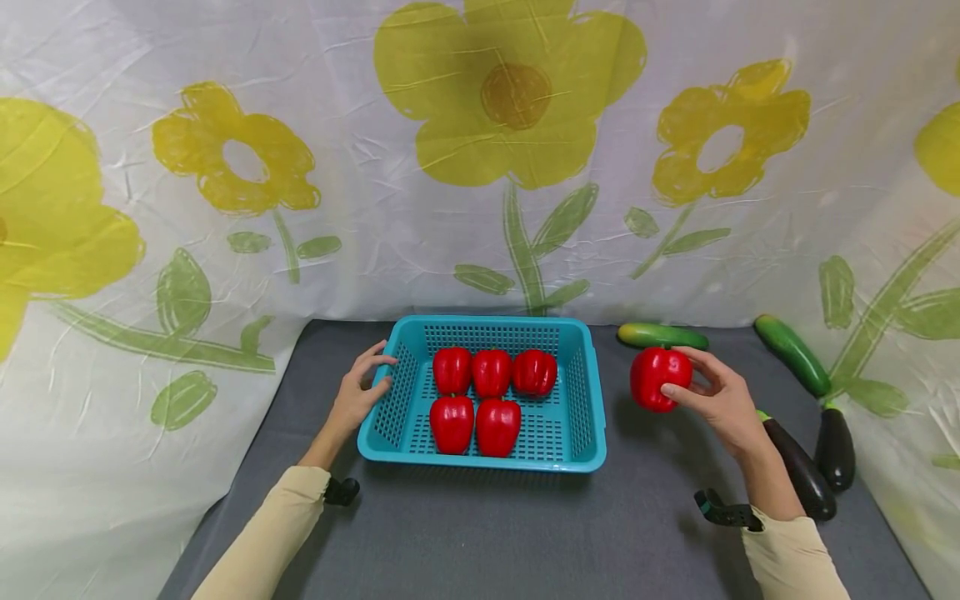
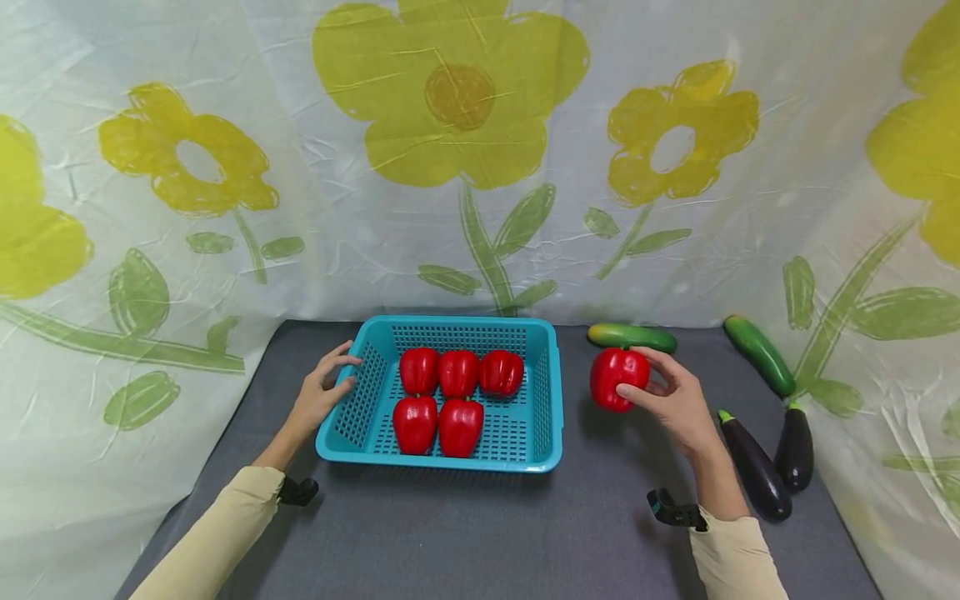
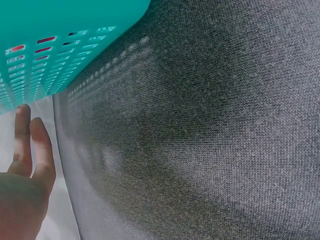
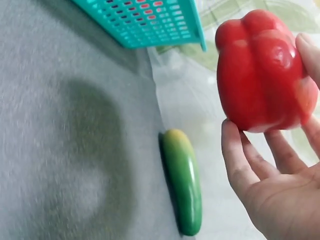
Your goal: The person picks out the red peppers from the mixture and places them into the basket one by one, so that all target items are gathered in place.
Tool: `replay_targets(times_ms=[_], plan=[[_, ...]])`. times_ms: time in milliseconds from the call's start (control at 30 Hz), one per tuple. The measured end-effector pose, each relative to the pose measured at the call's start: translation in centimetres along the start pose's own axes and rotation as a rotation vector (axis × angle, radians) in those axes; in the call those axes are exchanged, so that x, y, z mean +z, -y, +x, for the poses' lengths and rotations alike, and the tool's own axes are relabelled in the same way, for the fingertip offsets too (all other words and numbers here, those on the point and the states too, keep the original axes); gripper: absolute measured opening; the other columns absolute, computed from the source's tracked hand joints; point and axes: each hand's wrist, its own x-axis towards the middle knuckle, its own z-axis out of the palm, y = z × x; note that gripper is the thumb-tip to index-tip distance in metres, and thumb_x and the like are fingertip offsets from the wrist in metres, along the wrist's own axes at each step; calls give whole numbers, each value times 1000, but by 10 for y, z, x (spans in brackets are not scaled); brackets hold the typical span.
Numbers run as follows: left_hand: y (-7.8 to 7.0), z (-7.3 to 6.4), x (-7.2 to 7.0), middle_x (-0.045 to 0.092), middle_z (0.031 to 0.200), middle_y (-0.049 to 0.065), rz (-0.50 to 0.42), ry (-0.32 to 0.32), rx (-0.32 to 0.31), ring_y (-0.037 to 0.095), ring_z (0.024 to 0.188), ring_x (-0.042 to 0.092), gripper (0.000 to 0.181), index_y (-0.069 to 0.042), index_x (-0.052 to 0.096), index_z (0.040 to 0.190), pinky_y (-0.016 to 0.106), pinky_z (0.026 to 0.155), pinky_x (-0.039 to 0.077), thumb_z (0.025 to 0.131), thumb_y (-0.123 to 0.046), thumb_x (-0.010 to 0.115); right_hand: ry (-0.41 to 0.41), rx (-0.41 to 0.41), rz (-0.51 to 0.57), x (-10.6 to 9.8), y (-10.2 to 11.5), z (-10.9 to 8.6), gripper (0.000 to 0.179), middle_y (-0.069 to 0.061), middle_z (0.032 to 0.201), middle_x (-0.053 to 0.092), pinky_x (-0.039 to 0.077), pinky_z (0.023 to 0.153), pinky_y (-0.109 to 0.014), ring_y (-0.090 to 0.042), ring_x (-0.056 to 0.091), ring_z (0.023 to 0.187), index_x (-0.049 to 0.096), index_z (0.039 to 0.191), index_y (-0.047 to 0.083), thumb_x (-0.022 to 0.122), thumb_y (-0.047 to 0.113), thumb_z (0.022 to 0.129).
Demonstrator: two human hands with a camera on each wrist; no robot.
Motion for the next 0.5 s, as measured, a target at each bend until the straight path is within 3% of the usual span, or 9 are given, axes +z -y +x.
replay_targets(times_ms=[500], plan=[[0, 0, -1, 30, 155, 33, -16, 3, -11, 56, 139, 27, 28, 16, 59, 123, 73, 100, 30, 96, 11, 56, -4, 24, 37, 25, 4, 4, 60, -11, 137, 48, 56, 80, -32, -25, 56, 116, 49, 146, 7, 74, 3, 92]])
